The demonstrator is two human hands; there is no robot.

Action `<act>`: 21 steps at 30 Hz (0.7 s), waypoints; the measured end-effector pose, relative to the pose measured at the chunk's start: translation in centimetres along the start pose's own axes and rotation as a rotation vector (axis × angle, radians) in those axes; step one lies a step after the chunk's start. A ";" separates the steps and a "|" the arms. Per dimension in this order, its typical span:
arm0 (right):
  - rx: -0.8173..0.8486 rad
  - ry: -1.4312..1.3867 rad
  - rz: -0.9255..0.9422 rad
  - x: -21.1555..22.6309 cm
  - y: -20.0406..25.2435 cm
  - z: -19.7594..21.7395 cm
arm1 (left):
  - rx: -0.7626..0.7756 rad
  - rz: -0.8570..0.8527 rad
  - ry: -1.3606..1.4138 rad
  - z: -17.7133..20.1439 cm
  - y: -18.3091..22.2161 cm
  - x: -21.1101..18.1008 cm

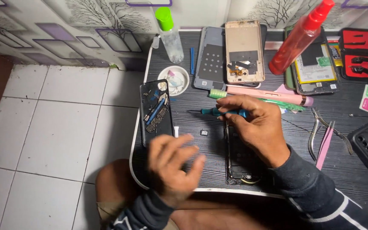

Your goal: Disassembling a smartphone by removing internal screws and inspecting the motherboard and chassis.

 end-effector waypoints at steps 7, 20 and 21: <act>-0.286 -0.112 0.198 3.0 0.2 5.1 | 0.023 0.138 -0.306 -0.3 -0.1 2.8; -0.321 -0.146 0.169 1.6 0.4 6.9 | 0.276 0.143 -0.253 -5.3 -1.5 2.7; -0.324 -0.154 0.155 1.5 0.3 6.9 | 0.266 0.127 -0.246 -5.3 -1.6 2.6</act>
Point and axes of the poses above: each hand's wrist, its own y-axis away from the middle knuckle, its own z-axis out of the back of the hand, x = y × z, the point moved 8 cm from there along -y, towards the middle knuckle, and after that the axes turned 5 degrees about x, right-handed, at the moved point
